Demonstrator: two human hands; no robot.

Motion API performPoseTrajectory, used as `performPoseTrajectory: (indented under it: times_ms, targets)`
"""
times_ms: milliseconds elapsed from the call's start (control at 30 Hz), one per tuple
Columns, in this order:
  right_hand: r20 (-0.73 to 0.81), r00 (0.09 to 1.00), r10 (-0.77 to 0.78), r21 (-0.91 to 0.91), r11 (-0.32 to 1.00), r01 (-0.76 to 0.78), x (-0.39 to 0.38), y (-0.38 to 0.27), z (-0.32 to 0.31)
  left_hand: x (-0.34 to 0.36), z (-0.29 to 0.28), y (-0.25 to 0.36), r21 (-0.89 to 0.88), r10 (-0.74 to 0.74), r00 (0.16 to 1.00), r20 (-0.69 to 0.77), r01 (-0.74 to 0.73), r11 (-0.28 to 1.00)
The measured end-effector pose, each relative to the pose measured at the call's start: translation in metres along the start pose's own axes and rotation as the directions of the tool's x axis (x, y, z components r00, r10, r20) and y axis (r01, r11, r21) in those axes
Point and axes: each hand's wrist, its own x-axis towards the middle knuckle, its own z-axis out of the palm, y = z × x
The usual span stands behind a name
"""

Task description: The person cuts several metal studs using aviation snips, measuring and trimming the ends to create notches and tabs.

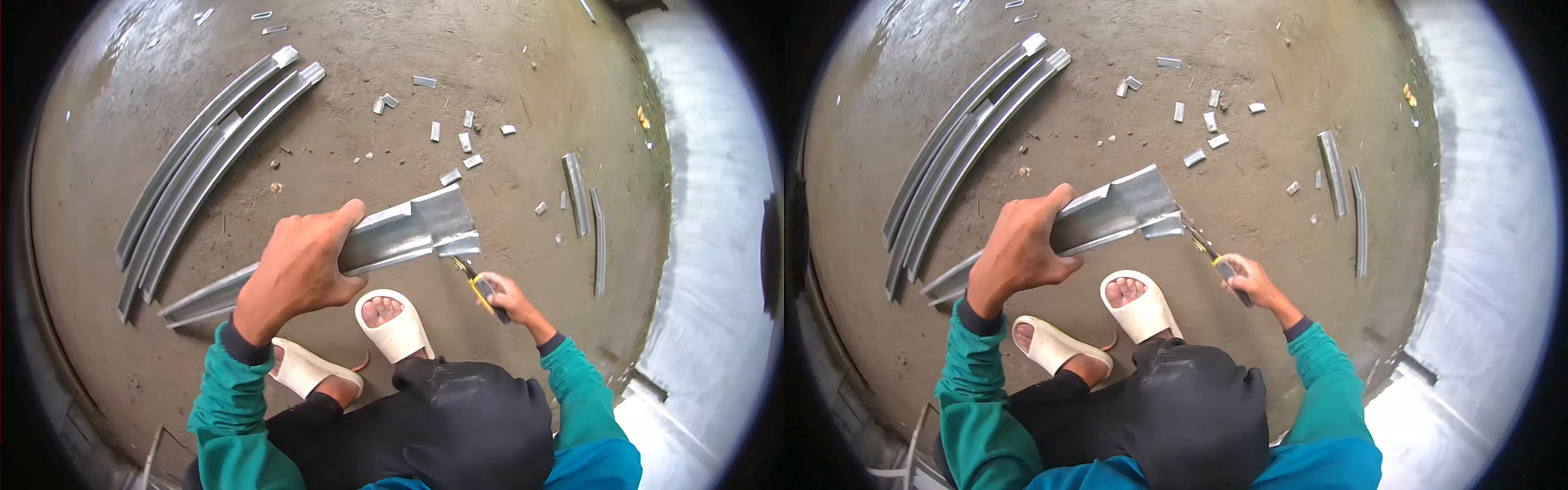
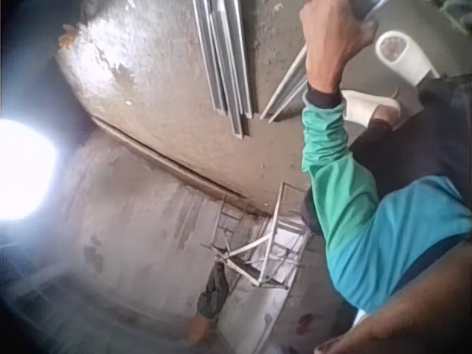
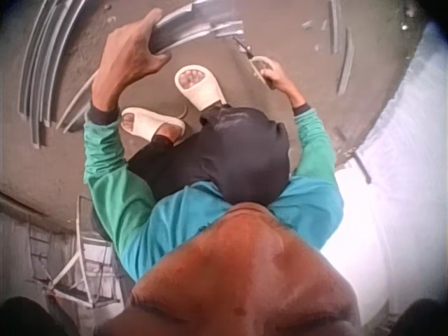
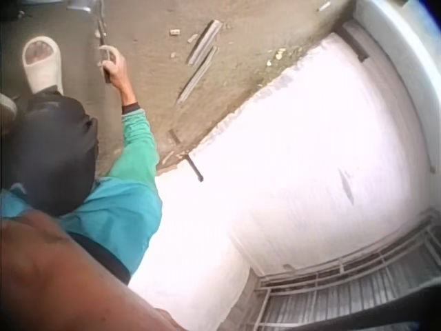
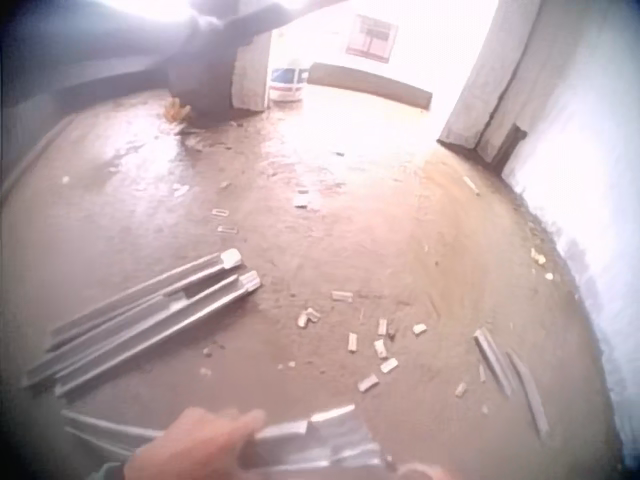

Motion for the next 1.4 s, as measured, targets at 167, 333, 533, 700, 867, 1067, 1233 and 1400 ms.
performPoseTrajectory:
  times_ms: [167, 333, 533, 700, 867, 1067, 1233, 1400]
  targets:
    - [0.408, 0.901, -0.148, 0.749, 0.618, -0.238, -0.045, -0.032, 0.005, -0.022, -0.044, 0.019, 0.051, 0.078, 0.997, -0.014, -0.078, 0.996]
    - [0.341, 0.929, -0.144, 0.692, 0.707, -0.145, -0.055, -0.049, -0.010, 0.003, -0.084, 0.039, 0.236, 0.256, 0.967, 0.008, -0.251, 0.939]
    - [0.264, 0.961, -0.086, 0.566, 0.820, -0.082, -0.042, -0.090, 0.001, 0.028, -0.091, -0.054, 0.406, 0.253, 0.965, -0.065, -0.206, 0.890]
    - [0.446, 0.845, -0.296, 0.442, 0.893, 0.080, -0.041, -0.116, 0.001, 0.031, -0.055, -0.112, 0.480, 0.218, 0.976, -0.017, -0.183, 0.858]
    - [0.567, 0.770, -0.294, 0.126, 0.954, 0.271, -0.021, -0.125, 0.006, 0.023, -0.032, -0.125, 0.493, 0.362, 0.929, -0.083, -0.277, 0.825]
    - [0.664, 0.722, -0.196, 0.070, 0.977, 0.201, -0.005, -0.161, -0.003, -0.004, -0.027, -0.128, 0.528, 0.395, 0.901, -0.182, -0.249, 0.812]
    - [0.728, 0.661, -0.185, -0.032, 0.953, 0.302, 0.005, -0.181, -0.009, -0.009, -0.024, -0.132, 0.533, 0.408, 0.891, -0.199, -0.250, 0.808]
    - [0.732, 0.667, -0.137, -0.087, 0.953, 0.291, 0.005, -0.198, -0.006, -0.010, -0.018, -0.135, 0.565, 0.434, 0.872, -0.225, -0.246, 0.788]
